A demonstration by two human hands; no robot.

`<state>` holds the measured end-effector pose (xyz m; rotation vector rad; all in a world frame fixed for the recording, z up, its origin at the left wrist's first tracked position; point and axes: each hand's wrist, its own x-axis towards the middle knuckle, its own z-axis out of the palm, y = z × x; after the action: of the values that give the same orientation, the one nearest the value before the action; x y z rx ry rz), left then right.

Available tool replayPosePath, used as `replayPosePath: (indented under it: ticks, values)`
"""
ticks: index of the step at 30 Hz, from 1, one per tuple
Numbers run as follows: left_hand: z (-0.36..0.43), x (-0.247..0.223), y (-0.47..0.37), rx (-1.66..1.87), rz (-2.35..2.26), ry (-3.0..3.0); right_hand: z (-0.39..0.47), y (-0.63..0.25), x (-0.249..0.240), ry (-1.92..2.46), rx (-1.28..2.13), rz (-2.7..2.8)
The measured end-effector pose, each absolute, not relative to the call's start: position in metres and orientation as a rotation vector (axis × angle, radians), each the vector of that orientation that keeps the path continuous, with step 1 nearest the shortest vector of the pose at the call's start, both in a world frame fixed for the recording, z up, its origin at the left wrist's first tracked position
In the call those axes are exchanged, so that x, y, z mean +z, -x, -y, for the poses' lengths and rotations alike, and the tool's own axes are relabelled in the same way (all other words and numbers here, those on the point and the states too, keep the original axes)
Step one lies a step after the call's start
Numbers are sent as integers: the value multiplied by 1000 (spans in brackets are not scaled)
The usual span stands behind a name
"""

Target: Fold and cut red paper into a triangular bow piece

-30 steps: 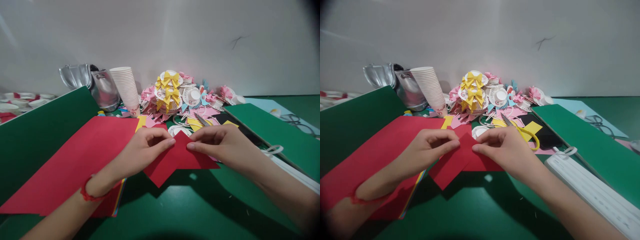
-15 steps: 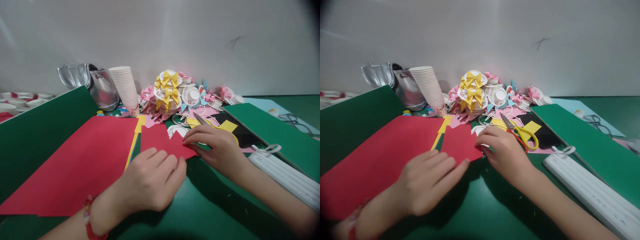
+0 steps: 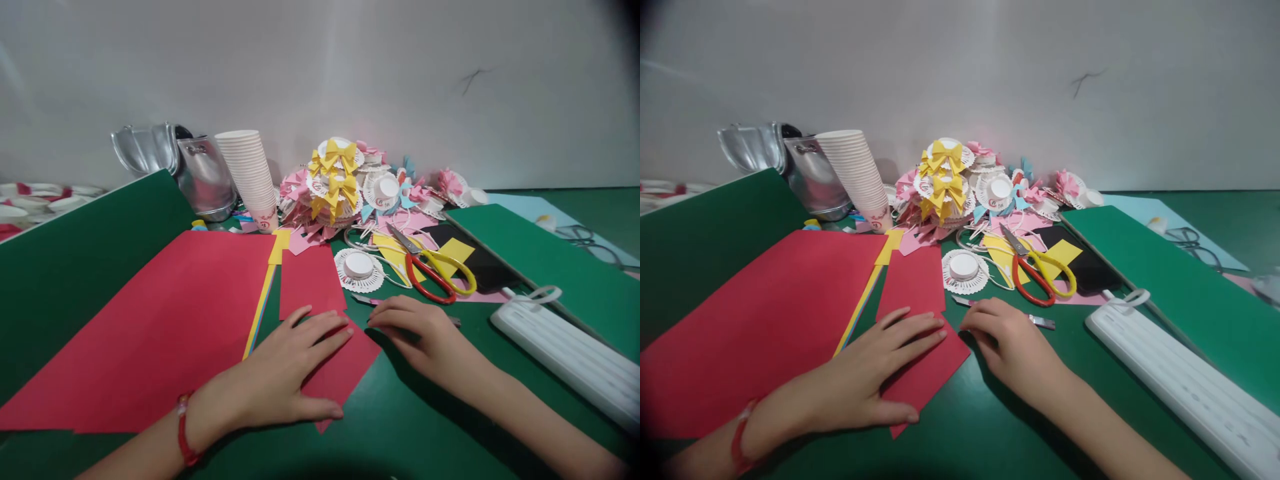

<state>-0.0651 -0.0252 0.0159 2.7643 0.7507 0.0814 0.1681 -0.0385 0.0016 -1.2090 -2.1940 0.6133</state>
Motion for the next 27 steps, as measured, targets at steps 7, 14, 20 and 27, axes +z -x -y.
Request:
replayPosePath:
  ticks: [7,14,20,27]
  values:
    - [24,12,63,37,-746,-2695,45,-160,-1,1243,690,2278]
    - [33,19,62,80,-656,-2781,42,-168,4,1253,694,2383]
    - [47,17,66,160,-684,-2811,42,-172,10,1304,665,2443]
    - [16,22,50,182,-696,-2661,44,-175,15,1267,771,2437]
